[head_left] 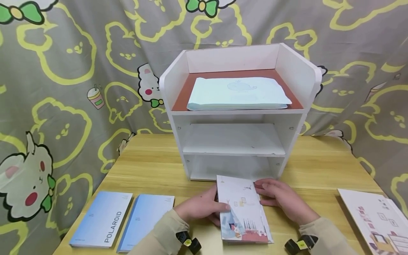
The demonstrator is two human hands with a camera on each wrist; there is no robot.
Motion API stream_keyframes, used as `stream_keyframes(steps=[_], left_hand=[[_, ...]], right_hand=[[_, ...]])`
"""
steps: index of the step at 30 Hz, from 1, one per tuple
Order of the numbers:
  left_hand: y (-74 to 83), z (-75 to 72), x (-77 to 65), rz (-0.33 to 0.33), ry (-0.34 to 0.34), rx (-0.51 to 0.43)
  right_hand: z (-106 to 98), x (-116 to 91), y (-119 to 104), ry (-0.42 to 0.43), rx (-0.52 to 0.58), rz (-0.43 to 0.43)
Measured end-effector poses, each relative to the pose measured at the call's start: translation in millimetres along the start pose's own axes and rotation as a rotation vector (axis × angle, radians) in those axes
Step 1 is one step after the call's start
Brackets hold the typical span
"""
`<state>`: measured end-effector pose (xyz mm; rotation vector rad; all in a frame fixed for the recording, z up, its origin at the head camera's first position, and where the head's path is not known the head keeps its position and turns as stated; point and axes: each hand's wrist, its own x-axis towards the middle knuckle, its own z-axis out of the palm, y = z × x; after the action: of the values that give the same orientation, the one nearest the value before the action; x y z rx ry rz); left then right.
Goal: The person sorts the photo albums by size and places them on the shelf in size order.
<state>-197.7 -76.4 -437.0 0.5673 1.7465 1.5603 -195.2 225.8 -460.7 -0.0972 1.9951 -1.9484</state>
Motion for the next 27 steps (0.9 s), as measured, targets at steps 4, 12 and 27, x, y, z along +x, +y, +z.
stream_keyframes(steps=[4,12,27], left_hand=[[10.5,6.9,-2.2,0.082,0.097,0.130],[25.0,8.9,-13.3,0.139,0.230,0.180],[59.2,-24.3,-46.8,0.192,0.246,0.125]], right_hand=[[1.1,1.8,0.3,0.011,-0.019,-0.005],[6.0,5.8,6.3,0.017,-0.029,-0.016],[35.2,-19.3,-16.7,-0.637,0.134,-0.218]])
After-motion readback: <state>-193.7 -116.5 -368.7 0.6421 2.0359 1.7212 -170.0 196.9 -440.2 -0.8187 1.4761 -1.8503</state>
